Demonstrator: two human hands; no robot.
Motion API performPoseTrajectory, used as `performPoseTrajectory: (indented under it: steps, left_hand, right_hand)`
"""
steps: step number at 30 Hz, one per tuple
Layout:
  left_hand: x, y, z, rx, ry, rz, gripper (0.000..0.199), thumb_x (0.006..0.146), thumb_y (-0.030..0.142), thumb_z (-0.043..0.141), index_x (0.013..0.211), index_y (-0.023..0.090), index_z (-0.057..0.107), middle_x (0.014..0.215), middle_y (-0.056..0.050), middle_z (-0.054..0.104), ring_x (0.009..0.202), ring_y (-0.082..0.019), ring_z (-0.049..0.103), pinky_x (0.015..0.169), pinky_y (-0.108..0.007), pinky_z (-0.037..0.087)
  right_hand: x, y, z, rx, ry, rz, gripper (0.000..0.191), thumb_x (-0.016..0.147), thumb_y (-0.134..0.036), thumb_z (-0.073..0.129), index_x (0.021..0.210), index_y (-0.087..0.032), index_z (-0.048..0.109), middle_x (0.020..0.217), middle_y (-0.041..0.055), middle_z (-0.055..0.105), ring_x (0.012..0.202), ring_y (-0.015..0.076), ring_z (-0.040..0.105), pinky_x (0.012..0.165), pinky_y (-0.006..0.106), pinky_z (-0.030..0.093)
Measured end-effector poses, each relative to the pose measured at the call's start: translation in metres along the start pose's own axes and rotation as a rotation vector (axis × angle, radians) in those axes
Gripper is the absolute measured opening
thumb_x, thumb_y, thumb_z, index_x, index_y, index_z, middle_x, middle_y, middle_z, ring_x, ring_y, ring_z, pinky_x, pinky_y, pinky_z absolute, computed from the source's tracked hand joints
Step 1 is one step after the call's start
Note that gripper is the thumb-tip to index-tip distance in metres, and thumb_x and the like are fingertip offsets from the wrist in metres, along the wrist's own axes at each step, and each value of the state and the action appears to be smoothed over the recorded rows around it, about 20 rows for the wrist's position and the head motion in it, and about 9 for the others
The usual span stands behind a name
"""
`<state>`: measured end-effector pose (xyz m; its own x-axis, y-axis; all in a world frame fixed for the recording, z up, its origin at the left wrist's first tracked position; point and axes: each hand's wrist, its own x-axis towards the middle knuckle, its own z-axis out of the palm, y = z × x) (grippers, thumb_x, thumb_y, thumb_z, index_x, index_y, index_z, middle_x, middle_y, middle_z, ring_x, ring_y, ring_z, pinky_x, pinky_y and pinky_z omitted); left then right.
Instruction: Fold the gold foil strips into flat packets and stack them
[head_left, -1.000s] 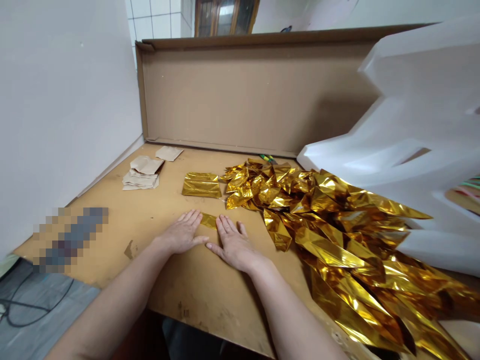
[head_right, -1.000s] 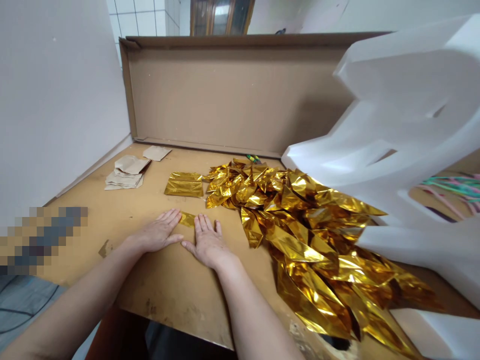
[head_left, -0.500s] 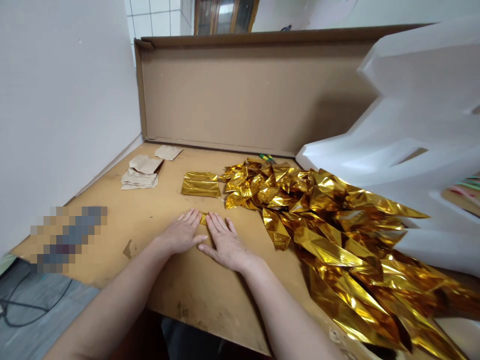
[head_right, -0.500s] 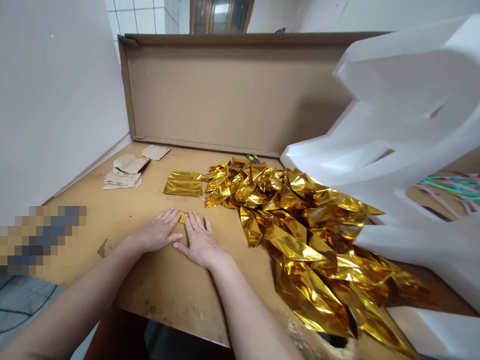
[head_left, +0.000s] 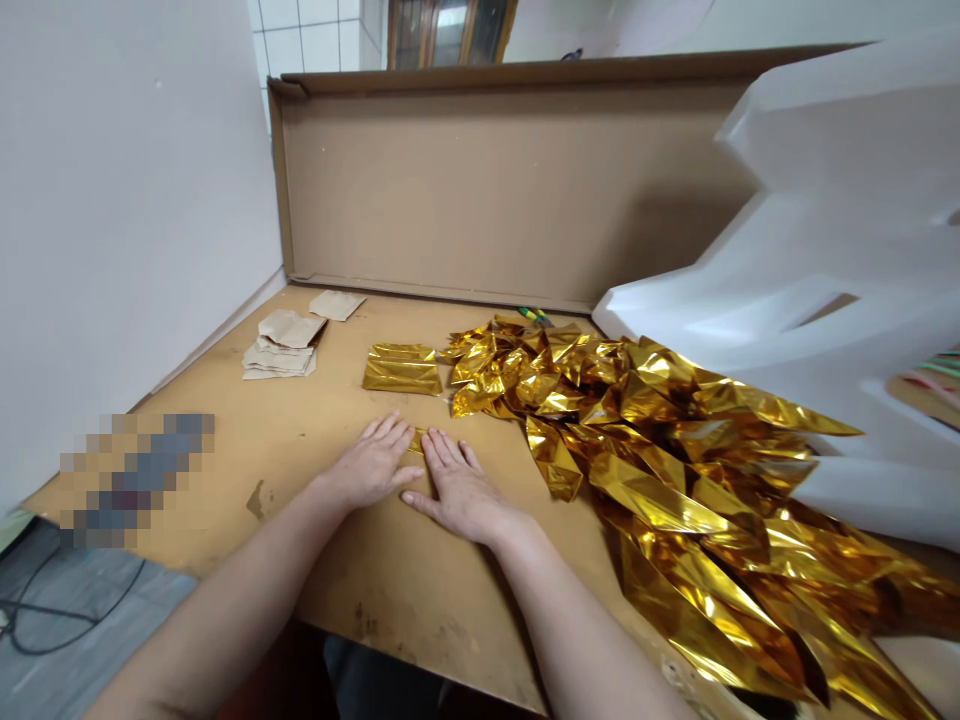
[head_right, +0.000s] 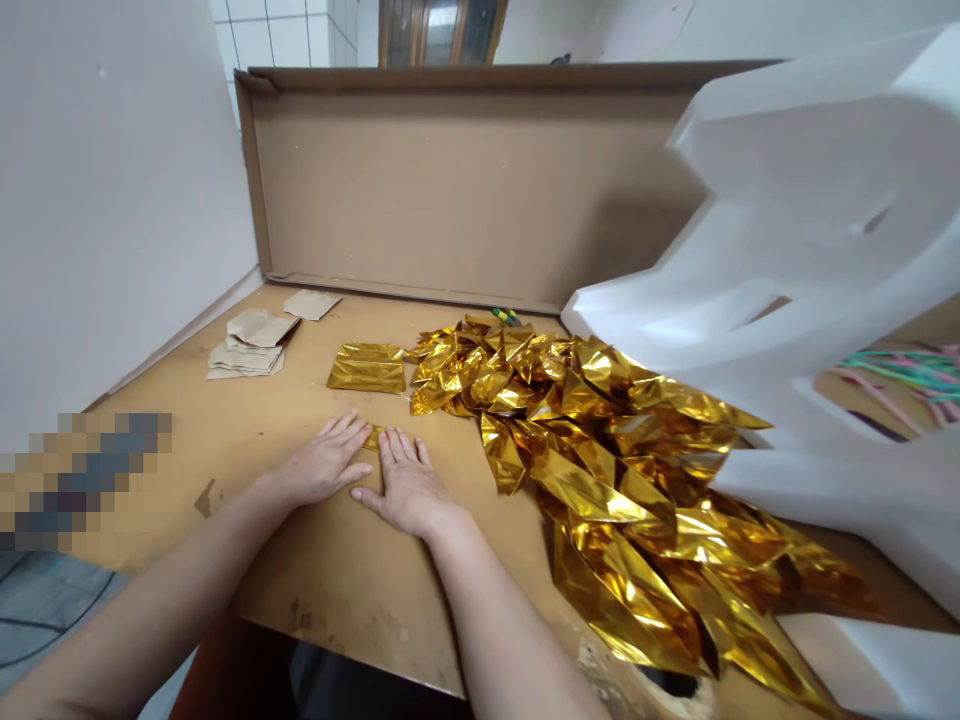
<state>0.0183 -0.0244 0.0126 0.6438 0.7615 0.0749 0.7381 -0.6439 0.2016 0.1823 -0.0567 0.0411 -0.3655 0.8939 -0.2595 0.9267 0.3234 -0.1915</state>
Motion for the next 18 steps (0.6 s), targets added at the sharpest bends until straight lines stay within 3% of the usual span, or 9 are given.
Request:
performPoseTrajectory:
  steps: [3,8,18]
  left_hand:
    - [0.002,0.004,-0.001,-0.053,-0.08,0.048,0.066,0.093,0.054,0.022,0.141,0.009,0.025,0.149,-0.014,0.024,0.139,-0.023,0.014,0.112,-0.04,0.015]
    - [0.002,0.004,-0.004,-0.096,-0.181,-0.005,0.071,0.092,0.056,0.023,0.143,0.006,0.019,0.15,-0.015,0.017,0.14,-0.023,0.012,0.113,-0.037,0.014]
    - [-0.007,-0.008,-0.005,-0.067,-0.156,-0.072,0.075,0.09,0.06,0.022,0.142,0.005,0.021,0.15,-0.016,0.015,0.14,-0.023,0.012,0.113,-0.036,0.014]
  right_hand:
    - [0.0,-0.001,-0.001,0.007,-0.011,0.002,0.093,0.08,-0.065,0.032,0.144,-0.001,0.012,0.152,0.0166,0.008,0.14,0.0263,0.003,0.112,0.043,0.005]
    - [0.001,0.001,0.002,0.01,-0.006,0.005,0.093,0.08,-0.066,0.031,0.145,-0.002,0.011,0.152,0.0167,0.008,0.14,0.0269,0.003,0.112,0.046,0.004]
    - [0.001,0.002,0.003,0.003,0.007,-0.009,0.095,0.079,-0.068,0.03,0.145,-0.002,0.011,0.151,0.0172,0.008,0.139,0.0291,0.005,0.111,0.049,0.004]
